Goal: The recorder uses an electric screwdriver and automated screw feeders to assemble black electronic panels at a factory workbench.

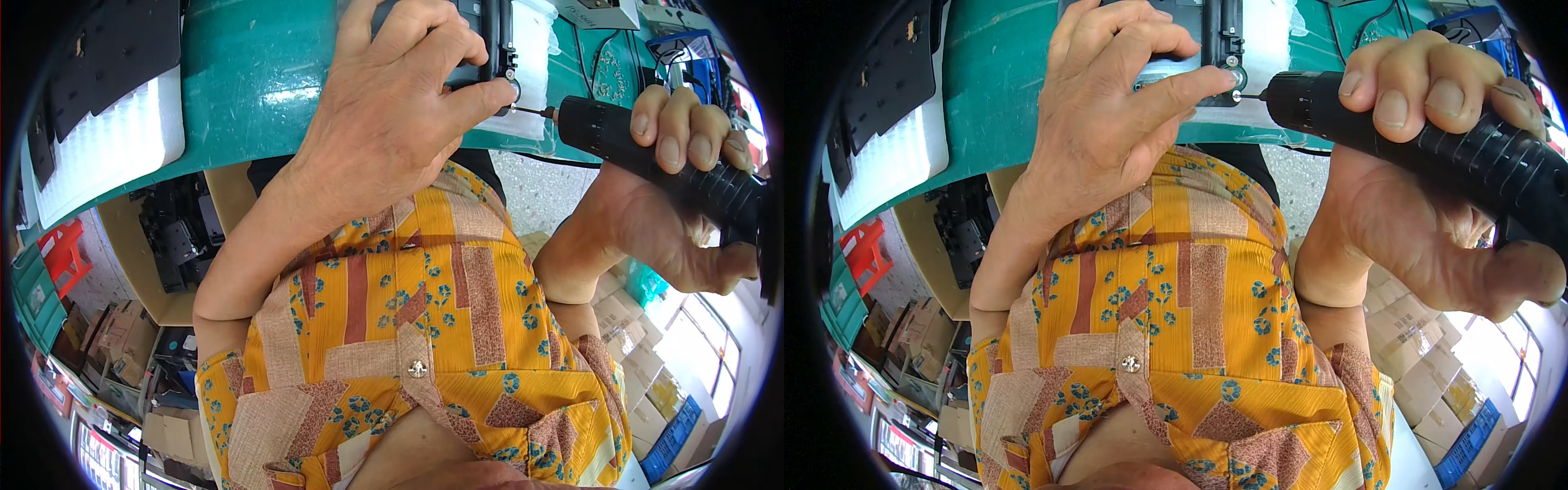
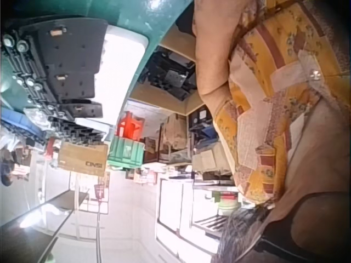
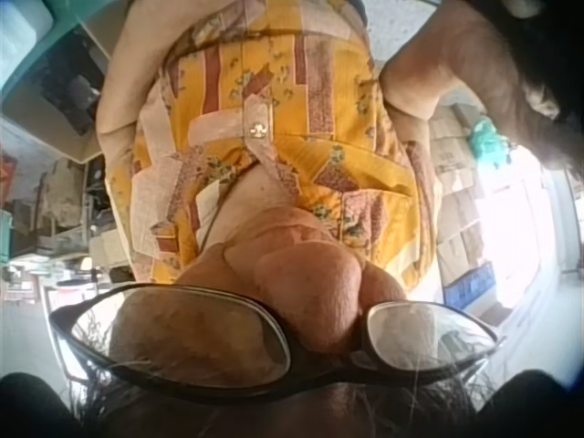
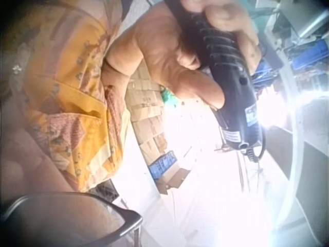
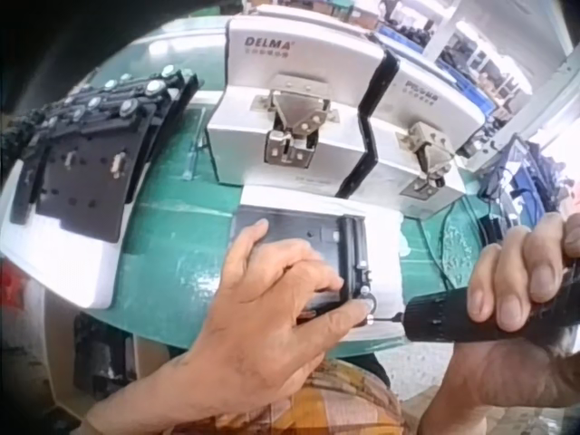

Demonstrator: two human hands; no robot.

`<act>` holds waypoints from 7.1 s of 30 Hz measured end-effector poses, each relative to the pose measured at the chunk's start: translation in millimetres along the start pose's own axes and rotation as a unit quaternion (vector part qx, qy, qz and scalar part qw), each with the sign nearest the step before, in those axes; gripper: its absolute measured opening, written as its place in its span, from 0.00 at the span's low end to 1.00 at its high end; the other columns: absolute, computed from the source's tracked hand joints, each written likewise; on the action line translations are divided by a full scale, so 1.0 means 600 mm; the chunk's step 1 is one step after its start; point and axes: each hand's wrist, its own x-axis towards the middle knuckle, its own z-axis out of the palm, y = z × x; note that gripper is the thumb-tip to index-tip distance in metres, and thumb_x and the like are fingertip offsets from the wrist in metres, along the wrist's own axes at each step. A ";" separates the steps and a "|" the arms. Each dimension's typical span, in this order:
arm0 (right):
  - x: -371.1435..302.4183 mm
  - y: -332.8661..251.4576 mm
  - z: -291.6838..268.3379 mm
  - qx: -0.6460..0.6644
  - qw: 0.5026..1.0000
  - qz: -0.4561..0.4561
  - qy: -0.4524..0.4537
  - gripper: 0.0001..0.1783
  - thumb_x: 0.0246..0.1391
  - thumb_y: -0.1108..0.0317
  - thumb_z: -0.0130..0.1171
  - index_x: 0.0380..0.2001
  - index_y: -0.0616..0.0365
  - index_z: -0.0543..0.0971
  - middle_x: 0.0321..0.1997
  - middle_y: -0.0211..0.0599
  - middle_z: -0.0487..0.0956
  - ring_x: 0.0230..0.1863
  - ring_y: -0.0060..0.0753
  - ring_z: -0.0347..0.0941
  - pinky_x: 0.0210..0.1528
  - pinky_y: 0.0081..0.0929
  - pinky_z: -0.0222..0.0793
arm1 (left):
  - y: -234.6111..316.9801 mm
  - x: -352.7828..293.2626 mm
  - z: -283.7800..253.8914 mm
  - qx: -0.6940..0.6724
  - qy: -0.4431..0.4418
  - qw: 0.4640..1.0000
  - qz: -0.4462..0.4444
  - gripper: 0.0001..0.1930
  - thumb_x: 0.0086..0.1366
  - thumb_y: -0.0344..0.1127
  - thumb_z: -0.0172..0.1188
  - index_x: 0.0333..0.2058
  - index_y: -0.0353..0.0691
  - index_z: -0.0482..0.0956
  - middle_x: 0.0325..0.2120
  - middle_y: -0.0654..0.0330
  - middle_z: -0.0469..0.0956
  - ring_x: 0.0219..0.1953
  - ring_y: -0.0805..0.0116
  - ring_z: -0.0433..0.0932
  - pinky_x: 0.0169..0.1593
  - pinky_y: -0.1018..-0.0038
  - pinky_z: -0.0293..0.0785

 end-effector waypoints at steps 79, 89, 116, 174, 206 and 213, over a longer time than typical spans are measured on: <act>-0.056 -0.010 -0.113 -0.047 0.934 -0.170 0.311 0.21 0.61 0.53 0.57 0.42 0.63 0.75 0.30 0.46 0.76 0.26 0.39 0.74 0.33 0.39 0.75 | 0.021 0.095 -0.111 -0.095 -0.343 0.886 -0.299 0.21 0.48 0.28 0.73 0.43 0.56 0.88 0.45 0.63 0.79 0.59 0.52 0.71 0.69 0.43 0.56; -0.053 0.012 -0.162 -0.184 0.918 -0.167 0.310 0.25 0.59 0.48 0.55 0.42 0.62 0.77 0.32 0.44 0.76 0.29 0.39 0.73 0.37 0.41 0.72 | 0.030 0.100 -0.105 -0.087 -0.355 0.878 -0.310 0.20 0.49 0.29 0.74 0.43 0.54 0.89 0.47 0.61 0.78 0.59 0.50 0.71 0.68 0.43 0.57; -0.040 0.007 -0.119 0.068 0.981 -0.112 0.146 0.30 0.62 0.40 0.53 0.49 0.58 0.77 0.37 0.45 0.77 0.33 0.40 0.74 0.40 0.44 0.71 | 0.062 0.106 -0.100 -0.079 -0.201 0.933 -0.288 0.16 0.48 0.24 0.74 0.38 0.38 0.86 0.31 0.60 0.79 0.29 0.63 0.77 0.30 0.68 0.73; -0.055 -0.031 -0.059 0.157 0.985 -0.067 0.027 0.39 0.48 0.34 0.65 0.47 0.60 0.80 0.39 0.37 0.76 0.36 0.32 0.71 0.42 0.36 0.63 | 0.136 0.138 -0.093 -0.470 -0.081 0.447 -0.757 0.12 0.66 0.26 0.66 0.47 0.27 0.83 0.37 0.51 0.86 0.32 0.75 0.85 0.29 0.85 0.75; -0.014 0.004 0.026 0.126 0.991 -0.040 -0.038 0.40 0.44 0.34 0.66 0.47 0.58 0.79 0.39 0.33 0.76 0.36 0.29 0.73 0.40 0.32 0.65 | 0.124 0.087 -0.131 -0.430 -0.147 0.625 -0.635 0.09 0.66 0.19 0.61 0.43 0.30 0.85 0.37 0.56 0.86 0.37 0.74 0.85 0.45 0.79 0.83; -0.009 0.009 0.039 0.118 0.991 -0.041 -0.047 0.40 0.43 0.34 0.66 0.47 0.58 0.79 0.39 0.33 0.76 0.36 0.28 0.74 0.40 0.31 0.66 | 0.126 0.098 -0.137 -0.378 -0.119 0.614 -0.682 0.10 0.62 0.19 0.65 0.43 0.30 0.85 0.34 0.56 0.85 0.32 0.75 0.84 0.39 0.81 0.81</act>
